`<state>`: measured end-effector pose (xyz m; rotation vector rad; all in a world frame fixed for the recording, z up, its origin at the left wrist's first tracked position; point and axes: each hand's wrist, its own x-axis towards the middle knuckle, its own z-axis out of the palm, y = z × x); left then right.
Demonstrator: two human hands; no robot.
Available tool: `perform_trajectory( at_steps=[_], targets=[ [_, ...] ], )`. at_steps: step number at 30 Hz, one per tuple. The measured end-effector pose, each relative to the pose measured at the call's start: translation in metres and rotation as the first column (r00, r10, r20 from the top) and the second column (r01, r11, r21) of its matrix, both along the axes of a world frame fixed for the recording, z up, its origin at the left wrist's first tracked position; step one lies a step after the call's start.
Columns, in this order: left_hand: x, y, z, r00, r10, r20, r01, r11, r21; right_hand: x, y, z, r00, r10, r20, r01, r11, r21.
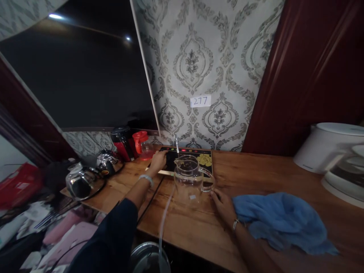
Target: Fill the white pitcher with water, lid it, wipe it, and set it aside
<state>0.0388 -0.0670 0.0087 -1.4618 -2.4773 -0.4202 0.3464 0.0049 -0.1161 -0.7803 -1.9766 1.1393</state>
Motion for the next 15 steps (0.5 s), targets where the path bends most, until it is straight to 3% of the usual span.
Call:
perform_trajectory(
  at_steps=[5,15],
  targets=[
    [-0.012,0.044,0.005,0.999,0.033,-0.040,-0.039,0.985,-0.170,0.001,-0.004,0.001,1.000,0.009,0.029,-0.009,1.000,-0.009],
    [-0.042,0.088,-0.012,0.999,0.035,-0.004,-0.035,0.977,-0.210,0.002,-0.008,0.000,0.999,0.015,0.047,-0.013,0.999,-0.040]
  ],
)
